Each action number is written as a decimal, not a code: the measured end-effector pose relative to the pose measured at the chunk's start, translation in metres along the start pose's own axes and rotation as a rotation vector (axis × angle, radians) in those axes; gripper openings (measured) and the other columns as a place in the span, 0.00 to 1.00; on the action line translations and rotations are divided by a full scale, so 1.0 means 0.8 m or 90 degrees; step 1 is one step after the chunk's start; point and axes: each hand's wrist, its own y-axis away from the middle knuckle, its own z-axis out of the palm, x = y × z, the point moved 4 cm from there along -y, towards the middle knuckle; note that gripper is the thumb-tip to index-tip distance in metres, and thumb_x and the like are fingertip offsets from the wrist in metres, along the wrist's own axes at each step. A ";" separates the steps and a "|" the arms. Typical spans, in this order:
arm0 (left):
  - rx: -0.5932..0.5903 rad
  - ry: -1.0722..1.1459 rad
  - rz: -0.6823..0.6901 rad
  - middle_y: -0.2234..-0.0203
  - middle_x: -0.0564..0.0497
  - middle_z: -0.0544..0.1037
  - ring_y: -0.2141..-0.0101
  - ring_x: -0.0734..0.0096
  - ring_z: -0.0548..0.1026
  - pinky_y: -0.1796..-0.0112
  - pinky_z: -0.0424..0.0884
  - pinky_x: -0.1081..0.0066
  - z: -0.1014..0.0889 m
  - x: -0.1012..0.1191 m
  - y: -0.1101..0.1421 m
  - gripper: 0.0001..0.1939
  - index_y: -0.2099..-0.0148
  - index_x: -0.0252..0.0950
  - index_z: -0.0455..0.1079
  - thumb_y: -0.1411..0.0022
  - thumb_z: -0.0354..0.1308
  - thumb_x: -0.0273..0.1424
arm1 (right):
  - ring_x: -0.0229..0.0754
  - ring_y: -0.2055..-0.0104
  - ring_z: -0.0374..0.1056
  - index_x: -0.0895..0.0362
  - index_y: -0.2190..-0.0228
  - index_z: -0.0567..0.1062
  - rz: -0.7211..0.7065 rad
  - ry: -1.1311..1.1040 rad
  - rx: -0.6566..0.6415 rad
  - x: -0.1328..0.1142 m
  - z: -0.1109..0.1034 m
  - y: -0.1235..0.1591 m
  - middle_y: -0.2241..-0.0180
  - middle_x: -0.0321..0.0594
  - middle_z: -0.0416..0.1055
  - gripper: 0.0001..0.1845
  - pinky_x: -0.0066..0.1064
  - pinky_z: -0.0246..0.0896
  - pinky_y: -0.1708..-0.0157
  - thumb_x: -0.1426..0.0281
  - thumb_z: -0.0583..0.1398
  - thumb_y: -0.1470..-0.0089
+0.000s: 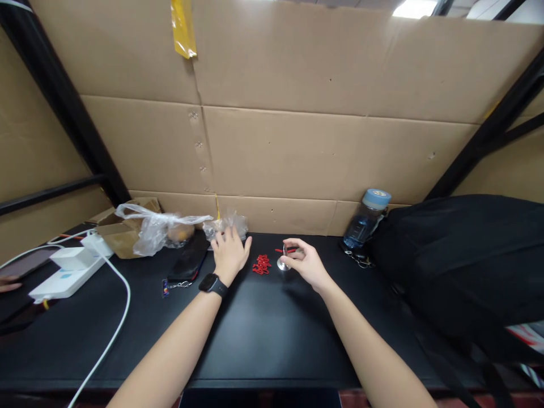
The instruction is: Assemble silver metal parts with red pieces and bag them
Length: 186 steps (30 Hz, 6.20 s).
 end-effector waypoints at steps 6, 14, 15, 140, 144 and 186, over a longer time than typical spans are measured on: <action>0.062 0.031 0.006 0.38 0.30 0.67 0.40 0.37 0.61 0.46 0.59 0.43 -0.041 -0.007 -0.006 0.29 0.32 0.29 0.59 0.30 0.48 0.38 | 0.44 0.61 0.76 0.54 0.53 0.75 -0.007 -0.012 0.028 -0.007 -0.010 -0.002 0.54 0.44 0.74 0.28 0.37 0.73 0.58 0.63 0.72 0.56; 0.104 0.201 0.126 0.48 0.41 0.75 0.47 0.58 0.74 0.47 0.66 0.62 -0.066 -0.005 0.007 0.19 0.40 0.38 0.69 0.28 0.46 0.29 | 0.45 0.60 0.76 0.53 0.52 0.76 -0.022 -0.007 0.097 -0.011 -0.040 -0.009 0.50 0.45 0.73 0.30 0.40 0.74 0.57 0.60 0.73 0.58; 0.088 0.215 0.159 0.50 0.43 0.77 0.51 0.59 0.76 0.48 0.66 0.62 -0.066 0.003 0.013 0.18 0.40 0.39 0.69 0.28 0.46 0.29 | 0.46 0.60 0.76 0.53 0.53 0.76 -0.023 -0.006 0.106 -0.012 -0.045 -0.010 0.50 0.46 0.73 0.30 0.40 0.74 0.57 0.60 0.73 0.58; -0.476 0.280 0.592 0.45 0.51 0.66 0.40 0.50 0.60 0.40 0.56 0.44 -0.060 0.060 0.094 0.22 0.47 0.65 0.75 0.37 0.62 0.30 | 0.54 0.52 0.59 0.58 0.57 0.68 -0.198 0.857 -0.166 -0.003 0.038 0.027 0.54 0.52 0.64 0.17 0.44 0.58 0.51 0.62 0.63 0.43; -0.507 0.283 0.597 0.49 0.52 0.67 0.44 0.55 0.63 0.40 0.55 0.47 -0.059 0.059 0.088 0.24 0.49 0.67 0.75 0.38 0.61 0.28 | 0.49 0.55 0.60 0.56 0.60 0.67 -0.207 0.772 -0.246 -0.012 0.028 0.029 0.57 0.45 0.64 0.18 0.39 0.59 0.54 0.61 0.66 0.46; -0.427 0.515 0.150 0.70 0.58 0.84 0.65 0.65 0.81 0.57 0.64 0.67 -0.021 0.048 0.054 0.14 0.55 0.43 0.61 0.40 0.61 0.34 | 0.38 0.65 0.67 0.59 0.70 0.80 -0.023 0.423 -0.427 -0.008 -0.038 0.007 0.66 0.39 0.73 0.06 0.27 0.60 0.62 0.71 0.62 0.45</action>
